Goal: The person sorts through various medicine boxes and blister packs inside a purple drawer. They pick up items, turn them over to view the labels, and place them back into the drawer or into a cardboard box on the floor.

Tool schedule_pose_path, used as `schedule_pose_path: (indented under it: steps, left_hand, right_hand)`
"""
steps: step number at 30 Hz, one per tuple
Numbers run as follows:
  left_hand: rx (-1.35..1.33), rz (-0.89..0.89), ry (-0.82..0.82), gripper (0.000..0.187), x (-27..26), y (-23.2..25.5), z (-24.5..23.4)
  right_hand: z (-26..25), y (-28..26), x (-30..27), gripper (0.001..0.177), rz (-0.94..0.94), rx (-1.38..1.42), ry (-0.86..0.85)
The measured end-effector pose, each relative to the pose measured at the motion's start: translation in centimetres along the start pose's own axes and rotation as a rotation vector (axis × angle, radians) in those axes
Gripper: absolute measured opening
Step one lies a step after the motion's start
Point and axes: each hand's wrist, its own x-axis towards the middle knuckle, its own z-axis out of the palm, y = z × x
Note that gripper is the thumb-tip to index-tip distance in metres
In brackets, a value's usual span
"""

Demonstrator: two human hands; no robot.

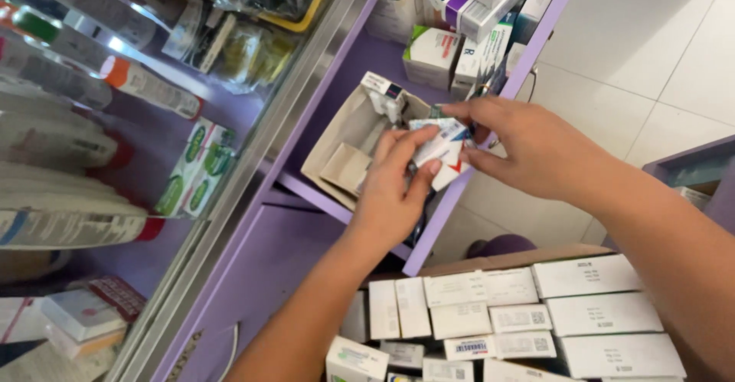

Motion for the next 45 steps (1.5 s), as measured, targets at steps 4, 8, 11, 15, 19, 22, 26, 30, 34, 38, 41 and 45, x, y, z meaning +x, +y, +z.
schedule_pose_path:
  steps: [4, 8, 11, 15, 19, 22, 26, 30, 34, 38, 41, 45]
  left_hand:
    - [-0.052, -0.068, -0.06, 0.038, -1.3, 0.2, -1.0]
    - [-0.44, -0.197, -0.309, 0.051, -2.3, -1.3, -1.3]
    - [-0.625, -0.13, -0.434, 0.053, -3.0, -2.6, -0.7]
    - [-0.554, 0.029, -0.576, 0.062, -3.9, -2.7, -1.8]
    - [-0.672, 0.065, -0.649, 0.051, -4.1, -2.5, -1.8]
    - [-0.727, 0.011, -0.686, 0.051, -3.8, -3.6, -0.8]
    - [-0.802, -0.074, -0.665, 0.054, -4.3, -5.4, -0.2]
    - [-0.784, -0.053, -0.607, 0.058, -4.0, -4.6, -0.7]
    - [-0.786, -0.031, -0.611, 0.055, -3.8, -4.2, -1.0]
    - [-0.746, -0.054, -0.598, 0.056, -3.6, -4.1, -1.1]
    - [-0.713, -0.043, -0.596, 0.056, -3.4, -4.3, -1.2]
    - [-0.617, -0.034, -0.587, 0.055, -3.1, -4.3, -1.5]
  right_hand:
    - [-0.2, -2.9, -1.4, 0.057, 0.068, 0.025, -0.027]
    - [-0.3, -4.7, -2.6, 0.063, 0.297, 0.119, -0.105]
    - [0.7, -4.4, -4.0, 0.064, 0.185, 0.129, -0.101]
    - [2.2, -3.9, -5.4, 0.062, -0.197, 0.157, -0.056]
    - [1.4, -5.6, -6.1, 0.068, -0.116, 0.109, -0.115]
    - [1.5, -5.4, -6.4, 0.066, -0.106, 0.096, -0.097]
    - [2.4, -4.5, -6.6, 0.059, -0.461, -0.026, 0.098]
    - [2.7, -4.5, -6.1, 0.053, -0.58, -0.054, 0.197]
    - [3.1, -4.6, -5.9, 0.051, -0.603, -0.076, 0.208]
    - [3.3, -4.5, -5.7, 0.05, -0.607, -0.074, 0.206]
    - [3.5, -4.5, -5.4, 0.05, -0.617, -0.08, 0.205]
    - [3.7, -4.1, -5.1, 0.051, -0.614, -0.089, 0.193]
